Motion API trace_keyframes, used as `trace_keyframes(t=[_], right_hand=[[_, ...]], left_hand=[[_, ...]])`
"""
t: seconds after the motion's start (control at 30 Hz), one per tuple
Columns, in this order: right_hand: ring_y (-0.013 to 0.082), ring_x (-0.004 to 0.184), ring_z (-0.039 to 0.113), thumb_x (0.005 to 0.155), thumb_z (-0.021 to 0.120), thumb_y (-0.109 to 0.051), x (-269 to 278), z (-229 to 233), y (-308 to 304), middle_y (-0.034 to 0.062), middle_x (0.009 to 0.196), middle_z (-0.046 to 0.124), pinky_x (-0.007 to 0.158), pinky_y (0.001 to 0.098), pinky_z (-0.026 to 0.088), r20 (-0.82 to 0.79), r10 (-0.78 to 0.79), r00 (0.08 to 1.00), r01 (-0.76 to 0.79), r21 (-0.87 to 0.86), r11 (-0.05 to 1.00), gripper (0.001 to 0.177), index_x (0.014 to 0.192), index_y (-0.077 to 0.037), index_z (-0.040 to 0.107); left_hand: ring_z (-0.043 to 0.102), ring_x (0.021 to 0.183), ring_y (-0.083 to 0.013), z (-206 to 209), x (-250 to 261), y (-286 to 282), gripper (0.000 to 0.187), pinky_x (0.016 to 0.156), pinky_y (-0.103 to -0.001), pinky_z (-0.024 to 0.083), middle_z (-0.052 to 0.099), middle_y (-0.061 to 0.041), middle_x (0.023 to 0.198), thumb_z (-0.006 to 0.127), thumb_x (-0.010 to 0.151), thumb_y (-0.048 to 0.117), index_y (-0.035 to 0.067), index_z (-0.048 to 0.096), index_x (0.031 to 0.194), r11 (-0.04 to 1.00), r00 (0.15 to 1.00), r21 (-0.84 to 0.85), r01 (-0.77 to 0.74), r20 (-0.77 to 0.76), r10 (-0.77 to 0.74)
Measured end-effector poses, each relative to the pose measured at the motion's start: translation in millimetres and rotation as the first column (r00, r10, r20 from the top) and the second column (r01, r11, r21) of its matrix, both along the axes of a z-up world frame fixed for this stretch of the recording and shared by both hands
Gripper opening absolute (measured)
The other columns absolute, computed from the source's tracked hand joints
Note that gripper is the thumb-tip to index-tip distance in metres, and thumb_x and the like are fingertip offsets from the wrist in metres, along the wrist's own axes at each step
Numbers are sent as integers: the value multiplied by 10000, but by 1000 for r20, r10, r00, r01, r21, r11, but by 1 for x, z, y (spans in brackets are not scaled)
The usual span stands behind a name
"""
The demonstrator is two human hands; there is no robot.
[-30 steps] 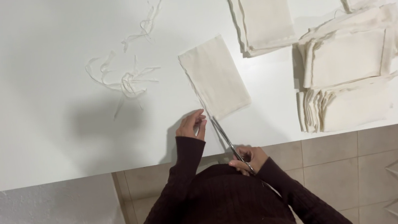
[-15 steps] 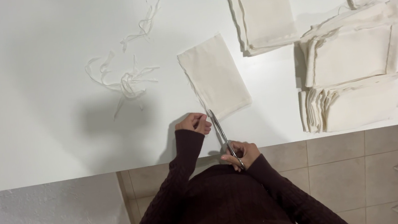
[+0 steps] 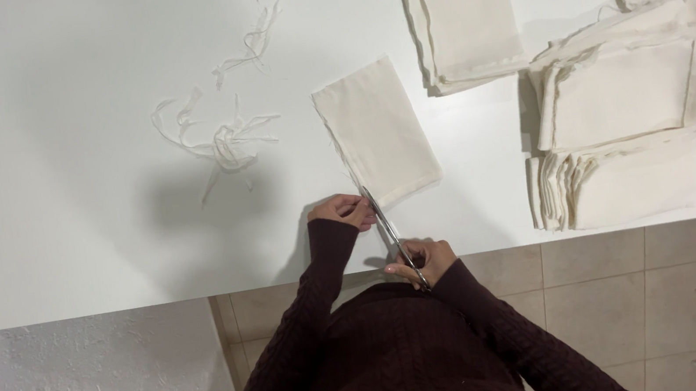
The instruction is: Trimming the edges of white rectangular fabric pieces using scissors.
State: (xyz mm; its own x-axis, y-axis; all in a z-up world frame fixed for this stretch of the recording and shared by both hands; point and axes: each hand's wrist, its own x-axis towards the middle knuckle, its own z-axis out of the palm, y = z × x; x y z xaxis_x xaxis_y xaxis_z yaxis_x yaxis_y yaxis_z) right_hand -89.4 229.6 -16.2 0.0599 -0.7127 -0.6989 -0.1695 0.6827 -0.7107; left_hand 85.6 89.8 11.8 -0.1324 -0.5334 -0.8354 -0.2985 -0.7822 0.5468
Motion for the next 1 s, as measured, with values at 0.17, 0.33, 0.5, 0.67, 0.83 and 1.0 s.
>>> trace_keyframes(t=[0.17,0.33,0.5,0.67,0.83,1.0], right_hand=[[159,355,592,789,889,-267,0,2,-2,97,470,663,413,242,486,-16,40,999,-40,42,998,332,686,-49,661],[153,343,583,789,891,-256,-2,2,-3,97,475,671,380,241,474,-22,47,999,-45,82,996,347,655,-45,650],[164,332,563,809,882,-246,3,13,-21,121,479,660,356,253,467,11,1,1000,-2,88,996,337,668,-37,659],[167,333,558,818,870,-242,5,11,-34,126,475,652,355,255,456,-16,24,1000,-23,74,997,318,683,-32,673],[167,319,545,828,858,-265,3,6,-30,107,428,613,344,255,447,-46,48,998,-43,112,993,337,661,-45,663],[164,317,539,840,845,-236,8,18,-47,129,442,621,351,251,456,8,5,1000,-5,64,998,319,681,-29,662]], left_hand=[[770,874,-284,6,3,1,302,784,-326,663,761,-250,993,730,920,171,-54,709,1120,997,995,16,-74,-61,75],[763,887,-288,1,6,2,310,801,-332,658,751,-268,1001,731,915,161,-70,701,1119,994,988,32,-102,-109,105],[753,911,-282,5,9,1,336,818,-329,650,744,-276,1027,732,925,163,-83,686,1148,994,985,38,-102,-133,106],[756,898,-290,-9,13,6,298,811,-333,656,747,-271,1004,745,911,156,-64,709,1110,993,976,10,-122,-181,122],[763,891,-280,-5,13,9,269,808,-320,660,755,-250,987,750,900,153,-46,721,1079,992,974,17,-127,-186,128],[768,886,-276,-2,16,4,235,810,-313,662,760,-234,979,734,902,146,-22,736,1067,997,983,11,-76,-164,77]])
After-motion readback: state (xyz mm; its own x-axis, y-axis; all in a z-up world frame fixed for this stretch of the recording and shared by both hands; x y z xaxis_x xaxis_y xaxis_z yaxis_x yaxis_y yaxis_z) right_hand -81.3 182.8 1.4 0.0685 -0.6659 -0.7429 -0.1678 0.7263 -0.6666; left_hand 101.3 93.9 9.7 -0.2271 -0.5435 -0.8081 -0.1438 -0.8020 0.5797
